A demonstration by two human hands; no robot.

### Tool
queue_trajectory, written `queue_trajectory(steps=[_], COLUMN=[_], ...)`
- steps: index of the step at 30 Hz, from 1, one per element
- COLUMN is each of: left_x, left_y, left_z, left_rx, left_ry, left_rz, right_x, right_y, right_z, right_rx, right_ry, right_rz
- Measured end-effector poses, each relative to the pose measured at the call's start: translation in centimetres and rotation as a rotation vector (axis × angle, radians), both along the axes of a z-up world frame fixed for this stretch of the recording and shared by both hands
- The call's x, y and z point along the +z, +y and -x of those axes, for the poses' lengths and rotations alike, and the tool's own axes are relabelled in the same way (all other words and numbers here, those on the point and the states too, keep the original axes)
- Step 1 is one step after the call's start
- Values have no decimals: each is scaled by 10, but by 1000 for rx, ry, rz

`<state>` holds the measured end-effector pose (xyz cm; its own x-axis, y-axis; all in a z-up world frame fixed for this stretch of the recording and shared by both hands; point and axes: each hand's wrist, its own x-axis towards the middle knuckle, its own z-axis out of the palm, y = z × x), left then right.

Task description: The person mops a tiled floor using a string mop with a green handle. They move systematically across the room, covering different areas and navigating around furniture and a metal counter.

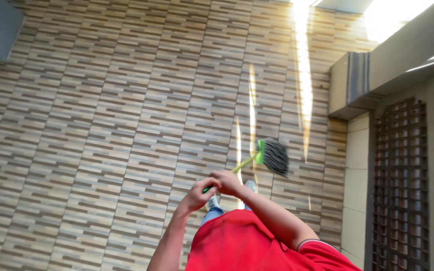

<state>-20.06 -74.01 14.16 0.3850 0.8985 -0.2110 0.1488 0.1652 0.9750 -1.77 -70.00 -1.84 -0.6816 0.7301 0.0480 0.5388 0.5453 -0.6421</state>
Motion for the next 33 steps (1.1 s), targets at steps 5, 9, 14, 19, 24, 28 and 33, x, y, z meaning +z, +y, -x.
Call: queue_trajectory(steps=[5,9,14,19,24,28,33], left_x=[51,45,46,49,40,-12,-98], left_y=[-70,-102,-96,-80,-60,-48,-55], left_z=[104,127,108,52,-63,-184,-348], left_rx=[77,93,73,-78,-240,-409,-476], left_ry=[265,380,351,226,21,-138,-113], left_rz=[39,46,-33,-89,-174,-104,-108], right_x=[47,28,41,56,50,-34,-50], right_y=[-31,-50,-44,-42,-63,-96,-128], right_z=[141,183,162,81,-59,-202,-367], right_rx=[269,435,437,306,51,-263,-775], right_ry=[53,-22,118,181,107,117,686], right_rz=[288,361,284,238,280,278,848])
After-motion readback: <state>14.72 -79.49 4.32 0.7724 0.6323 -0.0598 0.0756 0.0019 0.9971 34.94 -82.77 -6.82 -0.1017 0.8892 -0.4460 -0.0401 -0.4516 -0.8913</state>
